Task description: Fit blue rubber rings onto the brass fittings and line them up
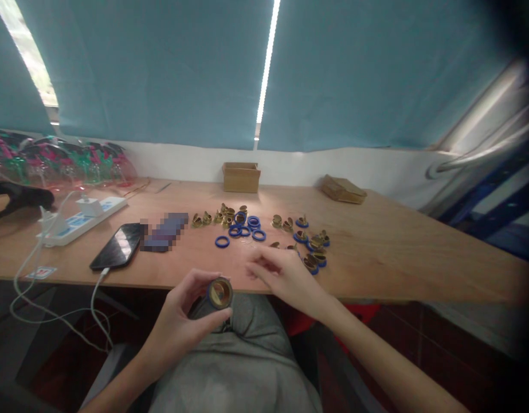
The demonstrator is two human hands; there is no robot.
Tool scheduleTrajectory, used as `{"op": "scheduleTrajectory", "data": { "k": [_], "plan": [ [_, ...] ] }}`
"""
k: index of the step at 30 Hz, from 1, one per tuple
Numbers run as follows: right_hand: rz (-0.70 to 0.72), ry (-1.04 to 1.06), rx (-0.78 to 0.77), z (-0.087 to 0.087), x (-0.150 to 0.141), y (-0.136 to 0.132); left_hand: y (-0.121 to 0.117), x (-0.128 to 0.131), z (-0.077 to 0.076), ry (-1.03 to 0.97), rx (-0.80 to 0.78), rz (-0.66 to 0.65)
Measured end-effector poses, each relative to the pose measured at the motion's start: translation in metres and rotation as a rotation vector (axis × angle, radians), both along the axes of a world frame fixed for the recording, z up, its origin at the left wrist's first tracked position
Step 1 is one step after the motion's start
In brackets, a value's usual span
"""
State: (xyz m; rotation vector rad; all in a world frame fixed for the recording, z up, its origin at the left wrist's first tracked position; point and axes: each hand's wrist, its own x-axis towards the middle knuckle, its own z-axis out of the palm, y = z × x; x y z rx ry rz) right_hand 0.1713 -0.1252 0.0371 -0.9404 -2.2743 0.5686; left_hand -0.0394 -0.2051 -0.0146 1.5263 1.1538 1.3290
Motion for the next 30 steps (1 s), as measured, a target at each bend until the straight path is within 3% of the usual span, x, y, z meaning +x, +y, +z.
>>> {"op": "scheduleTrajectory", "data": {
  "k": [5,13,18,25,30],
  "plan": [
    [0.135,0.468,-0.64,-0.02,0.014,-0.037,-0.002,0.005,-0.004,0.068,0.024,-0.025],
    [0.225,0.913,-1.184,-0.044,0.002,-0.046,-0.005,0.011,-0.01,0.262,0.359,-0.009],
    [0.236,0.911,-1.224,-0.047,-0.003,-0.049,-0.008,0.012,-0.009,0.386,0.492,-0.044],
    [0.173,0.827,-1.136,-0.045,-0.004,-0.054,-0.011,0.011,-0.008,0.472,0.604,-0.05],
    [0.183,0.773,-1.06,-0.047,-0.003,-0.056,-0.008,0.009,-0.013,0.478,0.794,-0.056]
  ]
}}
